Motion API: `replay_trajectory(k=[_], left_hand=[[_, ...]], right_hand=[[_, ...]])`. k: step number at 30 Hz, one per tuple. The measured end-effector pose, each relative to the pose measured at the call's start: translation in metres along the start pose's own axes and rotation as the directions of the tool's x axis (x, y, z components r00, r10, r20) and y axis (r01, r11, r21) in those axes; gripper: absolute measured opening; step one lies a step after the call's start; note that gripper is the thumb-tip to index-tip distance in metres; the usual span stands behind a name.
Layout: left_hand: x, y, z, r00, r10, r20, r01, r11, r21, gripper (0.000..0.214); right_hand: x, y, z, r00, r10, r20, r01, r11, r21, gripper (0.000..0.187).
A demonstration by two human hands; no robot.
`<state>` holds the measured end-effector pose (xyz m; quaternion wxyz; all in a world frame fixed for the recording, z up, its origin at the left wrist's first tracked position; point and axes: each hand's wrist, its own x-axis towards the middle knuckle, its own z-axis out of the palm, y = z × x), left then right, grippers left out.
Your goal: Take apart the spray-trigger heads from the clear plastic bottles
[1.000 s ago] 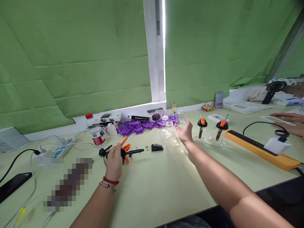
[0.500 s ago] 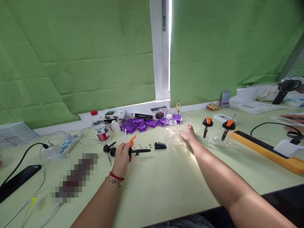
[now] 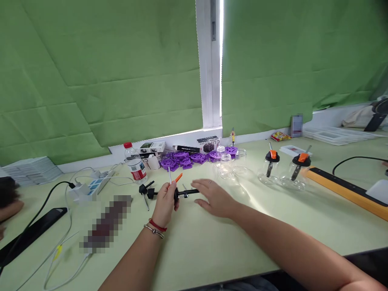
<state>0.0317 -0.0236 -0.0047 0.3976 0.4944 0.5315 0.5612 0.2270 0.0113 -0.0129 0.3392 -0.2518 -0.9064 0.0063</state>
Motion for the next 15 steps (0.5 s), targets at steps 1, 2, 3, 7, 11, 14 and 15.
replay_trajectory(k=[1,2,3,7,11,14,15], left_hand=[[-0.001,-0.001,0.001,1.0,0.005,0.02,-0.006,1.0,0.005,0.037],[-0.001,-0.002,0.001,0.999,0.011,0.048,-0.012,1.0,0.01,0.037],[-0.001,-0.002,0.001,0.997,0.02,0.075,-0.022,1.0,0.018,0.037],[-0.003,0.002,-0.005,0.977,0.197,0.084,-0.207,0.969,0.134,0.041],[-0.006,0.011,-0.012,0.872,0.46,0.167,-0.489,0.813,0.317,0.049],[-0.01,0.016,-0.015,0.893,0.358,0.272,-0.432,0.851,0.299,0.043],[-0.01,0.017,-0.015,0.91,0.297,0.288,-0.375,0.887,0.269,0.042]], right_hand=[[0.001,-0.006,0.006,0.998,0.021,0.061,-0.021,1.0,-0.001,0.038],[0.001,-0.01,0.011,0.993,0.045,0.113,-0.046,0.999,0.004,0.033],[0.001,-0.011,0.014,0.986,0.081,0.143,-0.085,0.996,0.023,0.03],[0.0,-0.007,0.009,0.954,0.232,0.192,-0.28,0.919,0.279,0.022],[-0.002,-0.009,0.0,0.921,0.252,0.298,-0.382,0.737,0.558,0.029],[-0.001,-0.014,-0.002,0.901,0.212,0.379,-0.425,0.616,0.664,0.035],[-0.001,-0.015,-0.003,0.893,0.206,0.4,-0.44,0.583,0.683,0.036]])
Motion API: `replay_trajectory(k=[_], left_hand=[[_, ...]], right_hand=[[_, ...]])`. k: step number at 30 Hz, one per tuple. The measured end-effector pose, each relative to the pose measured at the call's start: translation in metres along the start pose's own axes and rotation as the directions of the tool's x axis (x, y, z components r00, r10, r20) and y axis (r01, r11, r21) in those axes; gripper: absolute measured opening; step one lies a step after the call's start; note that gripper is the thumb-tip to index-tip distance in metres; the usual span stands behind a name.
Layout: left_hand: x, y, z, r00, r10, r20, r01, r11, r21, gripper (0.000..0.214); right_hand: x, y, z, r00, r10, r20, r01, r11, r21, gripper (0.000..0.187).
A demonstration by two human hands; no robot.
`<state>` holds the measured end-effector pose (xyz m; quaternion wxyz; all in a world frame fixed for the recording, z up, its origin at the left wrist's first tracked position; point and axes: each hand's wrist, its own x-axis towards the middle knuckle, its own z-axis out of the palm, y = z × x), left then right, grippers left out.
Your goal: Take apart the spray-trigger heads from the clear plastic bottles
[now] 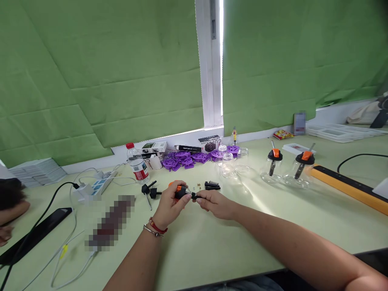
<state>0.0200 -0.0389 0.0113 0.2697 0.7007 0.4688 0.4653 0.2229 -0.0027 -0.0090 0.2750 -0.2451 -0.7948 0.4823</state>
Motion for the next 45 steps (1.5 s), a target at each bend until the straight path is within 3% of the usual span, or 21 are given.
replay_trajectory(k=[3,6,11,17,23,29,35,41,45], left_hand=[[-0.001,0.0,0.0,0.985,-0.133,0.11,0.147,0.981,-0.129,0.041],[-0.001,-0.002,0.001,0.952,-0.21,0.221,0.247,0.957,-0.154,0.036],[0.003,-0.006,0.012,0.978,-0.181,0.106,0.191,0.977,-0.091,0.039],[0.001,-0.012,0.036,0.918,-0.352,0.184,0.394,0.864,-0.315,0.05],[-0.001,-0.016,0.047,0.901,-0.403,0.16,0.433,0.808,-0.4,0.07],[0.001,-0.014,0.046,0.893,-0.417,0.172,0.45,0.801,-0.395,0.048],[0.002,-0.013,0.046,0.883,-0.422,0.205,0.469,0.792,-0.389,0.049],[0.002,-0.012,0.048,0.903,-0.421,0.088,0.419,0.817,-0.397,0.058],[0.005,-0.015,0.052,0.872,-0.488,-0.036,0.432,0.801,-0.416,0.066]], right_hand=[[0.0,0.001,0.0,0.998,0.049,0.032,-0.051,0.996,0.068,0.037],[0.0,0.005,0.001,0.993,0.1,0.066,-0.108,0.986,0.124,0.04],[0.003,0.014,0.007,0.986,0.154,0.063,-0.163,0.965,0.205,0.04],[0.006,0.022,0.005,0.97,0.24,0.02,-0.231,0.905,0.357,0.036],[0.007,0.032,0.005,0.964,0.266,-0.025,-0.232,0.88,0.415,0.023],[0.006,0.035,0.007,0.969,0.22,-0.113,-0.174,0.932,0.317,0.034],[0.007,0.033,0.012,0.964,0.233,-0.127,-0.175,0.918,0.355,0.037],[0.009,0.033,0.007,0.961,0.24,-0.139,-0.194,0.941,0.277,0.042],[0.011,0.034,0.004,0.95,0.255,-0.18,-0.199,0.939,0.279,0.042]])
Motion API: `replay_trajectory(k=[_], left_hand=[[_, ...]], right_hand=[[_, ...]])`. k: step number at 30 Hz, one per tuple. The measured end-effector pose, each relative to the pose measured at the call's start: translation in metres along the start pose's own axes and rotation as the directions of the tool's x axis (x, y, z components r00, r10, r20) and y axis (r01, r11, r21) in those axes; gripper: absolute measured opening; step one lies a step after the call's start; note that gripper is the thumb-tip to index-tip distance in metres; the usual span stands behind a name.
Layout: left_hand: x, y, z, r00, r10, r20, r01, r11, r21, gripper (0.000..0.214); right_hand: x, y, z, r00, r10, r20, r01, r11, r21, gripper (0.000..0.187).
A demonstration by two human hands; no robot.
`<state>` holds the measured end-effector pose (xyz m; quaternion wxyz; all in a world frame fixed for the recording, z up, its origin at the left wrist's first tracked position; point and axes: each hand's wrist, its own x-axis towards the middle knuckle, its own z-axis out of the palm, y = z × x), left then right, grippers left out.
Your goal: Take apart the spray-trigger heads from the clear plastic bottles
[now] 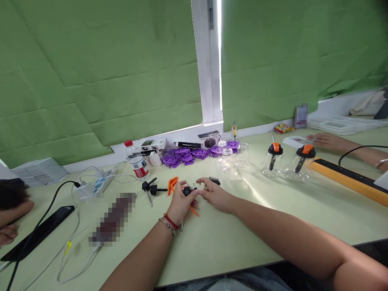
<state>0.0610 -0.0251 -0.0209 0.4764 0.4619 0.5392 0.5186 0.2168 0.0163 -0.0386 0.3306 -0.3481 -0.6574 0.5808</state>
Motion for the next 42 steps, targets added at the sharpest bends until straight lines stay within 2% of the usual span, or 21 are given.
replay_trajectory(k=[3,9,12,16,20,24,27,30,34,36,42], left_hand=[[0.002,-0.002,0.0,0.998,0.019,-0.058,-0.019,1.0,0.001,0.071],[0.001,-0.001,-0.003,0.998,0.059,-0.026,-0.06,0.998,-0.02,0.071],[0.004,-0.002,-0.006,0.994,0.108,-0.002,-0.108,0.991,-0.074,0.058],[0.008,-0.005,-0.012,0.975,0.197,0.108,-0.192,0.98,-0.057,0.038],[0.01,-0.005,-0.015,0.979,0.163,0.122,-0.168,0.985,0.032,0.044],[0.009,-0.001,-0.016,0.987,0.13,0.094,-0.137,0.988,0.069,0.043],[0.008,0.001,-0.017,0.985,0.097,0.139,-0.115,0.986,0.123,0.034],[0.006,0.002,-0.016,0.983,0.064,0.174,-0.088,0.987,0.135,0.033],[0.005,0.001,-0.013,0.982,0.069,0.176,-0.095,0.985,0.142,0.036],[0.004,0.0,-0.011,0.987,0.058,0.152,-0.083,0.983,0.163,0.038],[0.004,-0.006,-0.006,0.995,0.067,0.072,-0.083,0.961,0.262,0.04]], right_hand=[[0.001,-0.001,-0.002,1.0,0.009,0.014,-0.009,1.0,0.018,0.041],[0.0,-0.003,-0.004,0.997,0.007,0.071,-0.011,0.998,0.056,0.025],[0.002,-0.002,-0.006,0.995,0.009,0.097,-0.019,0.994,0.109,0.022],[0.005,0.0,-0.009,0.996,0.008,0.088,-0.026,0.979,0.201,0.026],[0.005,-0.004,-0.012,0.997,0.003,0.078,-0.017,0.982,0.188,0.028],[0.002,-0.01,-0.014,0.996,0.006,0.091,-0.008,1.0,0.017,0.022],[0.001,-0.008,-0.011,0.997,-0.015,0.075,0.019,0.998,-0.053,0.017],[0.001,-0.002,-0.008,0.998,0.008,0.07,-0.01,0.999,0.031,0.015],[0.0,0.004,-0.006,0.995,0.051,0.082,-0.064,0.985,0.162,0.033],[-0.001,0.005,-0.004,0.997,0.052,0.058,-0.06,0.987,0.149,0.037],[0.001,0.009,0.004,1.0,0.009,-0.015,-0.008,0.999,0.039,0.031]])
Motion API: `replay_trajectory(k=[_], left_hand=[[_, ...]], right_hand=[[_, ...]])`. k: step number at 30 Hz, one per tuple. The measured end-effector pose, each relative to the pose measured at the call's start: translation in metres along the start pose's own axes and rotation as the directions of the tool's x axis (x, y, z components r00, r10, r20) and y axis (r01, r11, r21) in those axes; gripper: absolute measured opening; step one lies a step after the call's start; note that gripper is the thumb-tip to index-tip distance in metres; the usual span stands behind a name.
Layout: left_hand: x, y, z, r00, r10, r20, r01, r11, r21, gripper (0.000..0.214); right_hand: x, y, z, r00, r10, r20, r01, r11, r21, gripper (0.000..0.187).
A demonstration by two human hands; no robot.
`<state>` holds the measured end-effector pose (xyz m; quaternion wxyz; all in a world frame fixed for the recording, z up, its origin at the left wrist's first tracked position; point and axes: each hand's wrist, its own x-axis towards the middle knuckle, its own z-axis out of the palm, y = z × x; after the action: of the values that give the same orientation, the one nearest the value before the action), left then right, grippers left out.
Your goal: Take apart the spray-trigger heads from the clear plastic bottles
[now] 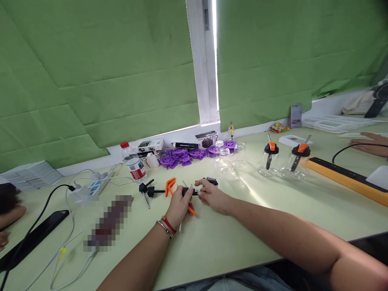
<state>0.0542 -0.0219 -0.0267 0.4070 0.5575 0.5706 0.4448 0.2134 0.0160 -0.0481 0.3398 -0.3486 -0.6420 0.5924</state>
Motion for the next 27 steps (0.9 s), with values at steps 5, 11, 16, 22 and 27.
replay_trajectory(k=[5,11,16,22,27], left_hand=[[-0.0003,-0.0022,0.0042,0.997,-0.077,-0.01,0.076,0.995,-0.07,0.042],[0.0005,-0.0057,0.0059,0.995,-0.103,-0.016,0.101,0.989,-0.108,0.042],[0.0017,-0.0067,0.0048,0.993,-0.12,-0.006,0.119,0.986,-0.119,0.043],[0.0011,-0.0035,0.005,0.991,-0.137,-0.014,0.133,0.981,-0.142,0.044],[0.0006,-0.0023,0.0057,0.988,-0.149,-0.033,0.144,0.981,-0.128,0.044]], right_hand=[[0.0009,-0.0016,0.0029,0.999,-0.018,-0.037,0.013,0.991,-0.134,0.022],[0.0027,0.0003,0.0025,0.999,-0.038,-0.036,0.031,0.983,-0.18,0.014],[0.0014,-0.0015,0.0014,0.999,-0.033,-0.029,0.027,0.985,-0.171,0.019],[0.0035,0.0011,0.0015,0.999,-0.042,-0.029,0.036,0.986,-0.163,0.015],[0.0053,0.0041,0.0016,0.998,-0.047,-0.036,0.041,0.984,-0.172,0.016]])
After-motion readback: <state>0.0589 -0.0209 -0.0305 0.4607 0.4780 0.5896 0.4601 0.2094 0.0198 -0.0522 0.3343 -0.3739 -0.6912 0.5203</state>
